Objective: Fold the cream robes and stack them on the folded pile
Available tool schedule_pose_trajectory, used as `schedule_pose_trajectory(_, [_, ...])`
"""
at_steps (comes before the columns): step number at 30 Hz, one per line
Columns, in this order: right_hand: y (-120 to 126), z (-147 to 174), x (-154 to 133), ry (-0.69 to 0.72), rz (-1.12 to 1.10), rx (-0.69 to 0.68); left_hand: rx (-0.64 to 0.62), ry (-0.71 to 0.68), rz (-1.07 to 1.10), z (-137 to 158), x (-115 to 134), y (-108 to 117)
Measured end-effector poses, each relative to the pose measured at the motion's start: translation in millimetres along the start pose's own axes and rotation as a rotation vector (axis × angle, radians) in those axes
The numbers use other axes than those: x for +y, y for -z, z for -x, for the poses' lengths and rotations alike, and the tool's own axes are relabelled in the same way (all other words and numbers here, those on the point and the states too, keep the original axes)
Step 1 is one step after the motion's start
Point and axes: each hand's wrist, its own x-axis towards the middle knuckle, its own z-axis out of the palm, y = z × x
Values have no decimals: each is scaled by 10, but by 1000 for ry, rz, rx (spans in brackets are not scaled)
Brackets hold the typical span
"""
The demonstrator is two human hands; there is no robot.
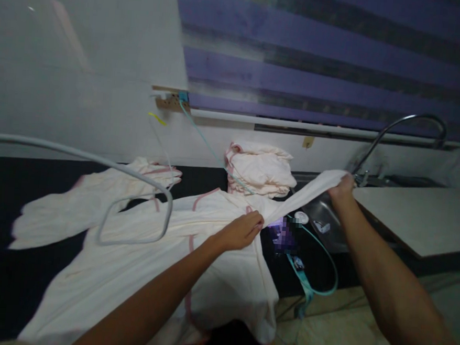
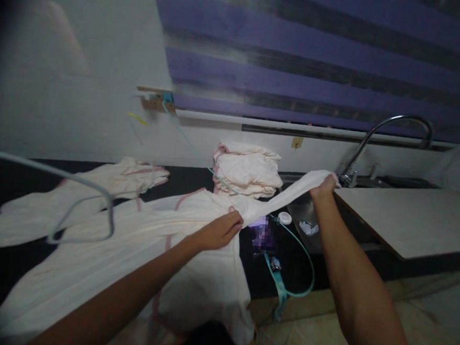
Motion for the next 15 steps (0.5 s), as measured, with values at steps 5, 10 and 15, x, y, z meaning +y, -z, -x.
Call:
schedule_pose_trajectory(5, [-358,242,-188,-29,-49,44,103,56,164,13,33,-12])
schedule_pose_trajectory(10, [-1031,736,26,-56,83,-134,421,214,442,-92,-54,162])
schedule_pose_trajectory(15, [-1681,1625,606,172,503,-553,594,293,749,-96,-86,605])
